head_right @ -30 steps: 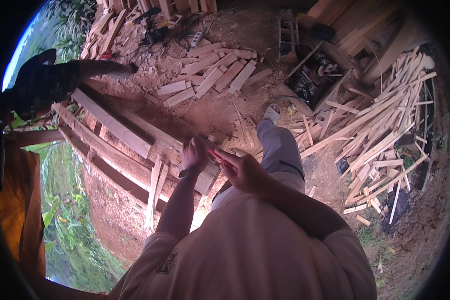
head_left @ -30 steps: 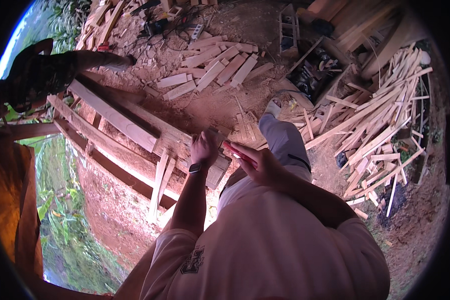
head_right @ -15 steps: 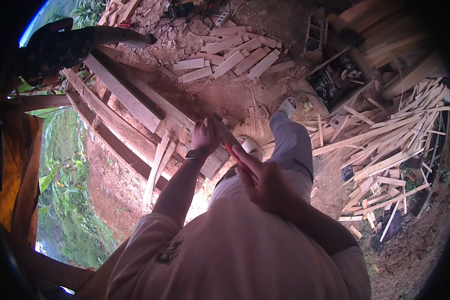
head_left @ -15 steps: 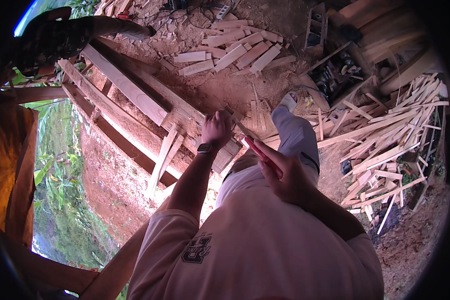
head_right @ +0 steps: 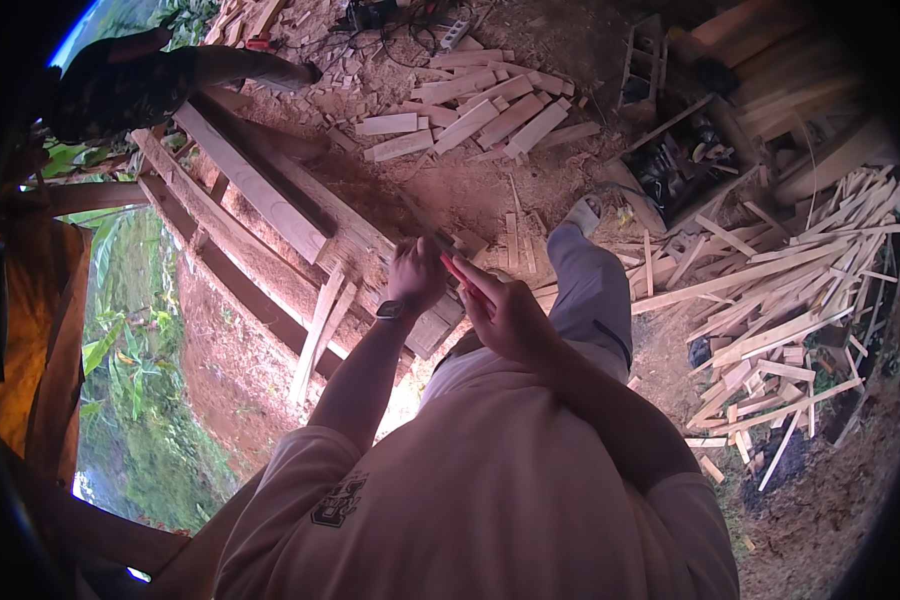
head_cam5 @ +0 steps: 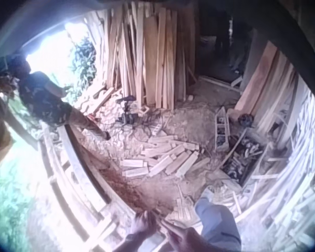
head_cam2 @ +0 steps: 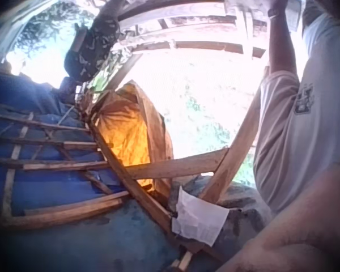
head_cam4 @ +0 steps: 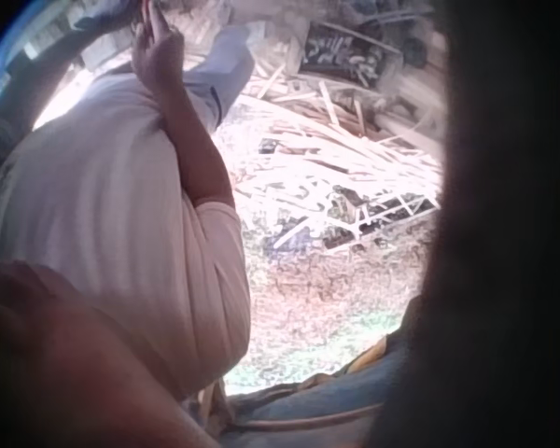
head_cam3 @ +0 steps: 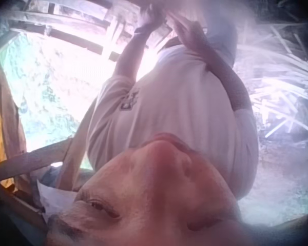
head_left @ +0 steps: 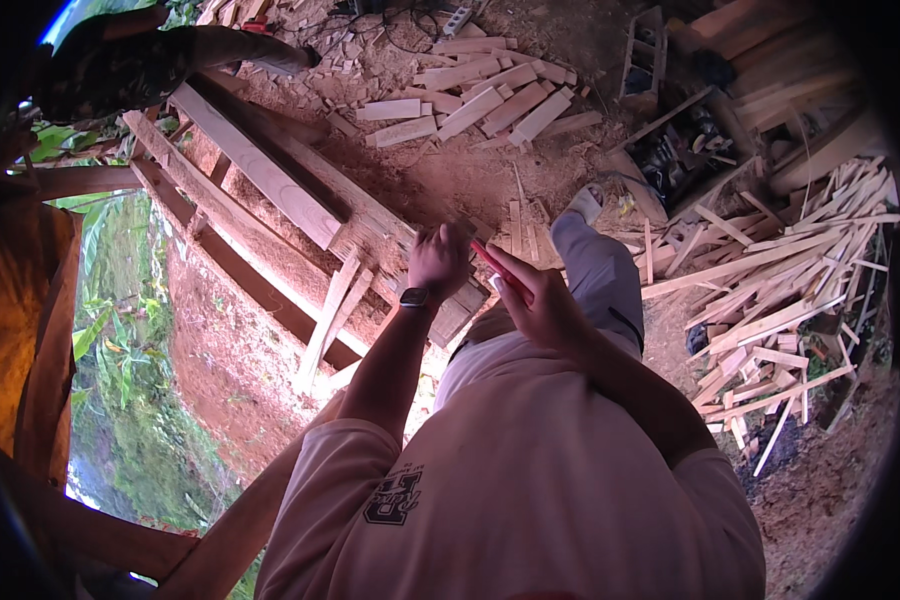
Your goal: The person sits on the ground and uses a hand saw to cut a small wooden plank into smaller pieces. They then stand up, walk to a wooden workbench, and continue sawing another plank into smaller sections.
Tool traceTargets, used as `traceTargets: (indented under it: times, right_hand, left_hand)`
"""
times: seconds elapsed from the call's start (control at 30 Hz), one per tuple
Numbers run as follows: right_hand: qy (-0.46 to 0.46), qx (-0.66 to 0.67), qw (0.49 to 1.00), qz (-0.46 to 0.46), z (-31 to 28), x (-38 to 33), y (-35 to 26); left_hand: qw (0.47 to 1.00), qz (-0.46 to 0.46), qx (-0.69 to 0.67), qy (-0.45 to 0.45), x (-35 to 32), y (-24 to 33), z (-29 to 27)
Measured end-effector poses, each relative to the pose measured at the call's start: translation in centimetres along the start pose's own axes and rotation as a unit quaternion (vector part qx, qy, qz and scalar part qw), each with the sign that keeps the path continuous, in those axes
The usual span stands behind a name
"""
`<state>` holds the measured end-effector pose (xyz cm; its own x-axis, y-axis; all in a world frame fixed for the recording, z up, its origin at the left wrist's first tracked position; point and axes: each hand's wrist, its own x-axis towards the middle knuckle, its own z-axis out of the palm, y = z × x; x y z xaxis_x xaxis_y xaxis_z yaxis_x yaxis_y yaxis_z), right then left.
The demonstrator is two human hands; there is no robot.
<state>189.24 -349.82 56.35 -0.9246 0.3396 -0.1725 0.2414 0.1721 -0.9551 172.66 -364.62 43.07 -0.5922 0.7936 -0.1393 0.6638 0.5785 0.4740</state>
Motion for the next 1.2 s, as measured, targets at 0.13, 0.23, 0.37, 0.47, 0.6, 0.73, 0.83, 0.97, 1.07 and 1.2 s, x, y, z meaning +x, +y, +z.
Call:
traceTargets:
  times: [0.13,0.23,0.37,0.47,0.6,0.73,0.83,0.97,1.07,1.2]
  right_hand:
    - [-0.005,-0.01,1.0,0.015,-0.6,-0.9,-0.8]
    - [0.011,-0.017,1.0,-0.018,-1.9,-3.7,-2.3]
    - [-0.008,-0.02,1.0,0.016,-2.6,-3.6,-3.5]
    - [-0.021,-0.024,0.999,0.027,-2.3,-2.1,-5.1]
    - [-0.012,-0.043,0.999,0.004,-2.5,-2.9,-3.3]
    - [0.012,-0.049,0.999,-0.018,-3.7,-4.3,-3.8]
    - [0.031,-0.039,0.998,-0.034,-3.2,-3.2,-2.8]
    - [-0.026,-0.052,0.998,0.028,-3.5,-2.3,-3.4]
    - [0.006,-0.039,0.999,-0.018,-3.0,-3.4,-3.4]
    - [-0.01,-0.065,0.998,0.0,-2.1,-1.9,-1.6]
  left_hand:
    - [1.0,0.008,0.01,0.017,-0.6,-0.3,0.5]
    - [1.0,-0.002,0.016,0.009,-0.4,0.1,-0.2]
    - [0.999,-0.006,0.027,0.03,-0.5,0.0,0.5]
    - [0.999,-0.003,0.027,0.029,-0.2,0.6,-0.1]
    - [0.999,0.002,0.019,0.031,-0.4,-0.2,0.6]
    - [0.999,-0.006,0.036,0.026,-0.4,-0.3,1.2]
    - [0.999,-0.025,0.018,0.01,0.0,0.0,0.6]
    - [0.999,-0.016,0.003,0.034,-0.4,-0.6,1.1]
    - [0.999,-0.013,0.018,0.027,-0.4,-0.5,1.5]
    - [0.999,-0.028,0.01,0.02,-0.1,0.2,0.9]
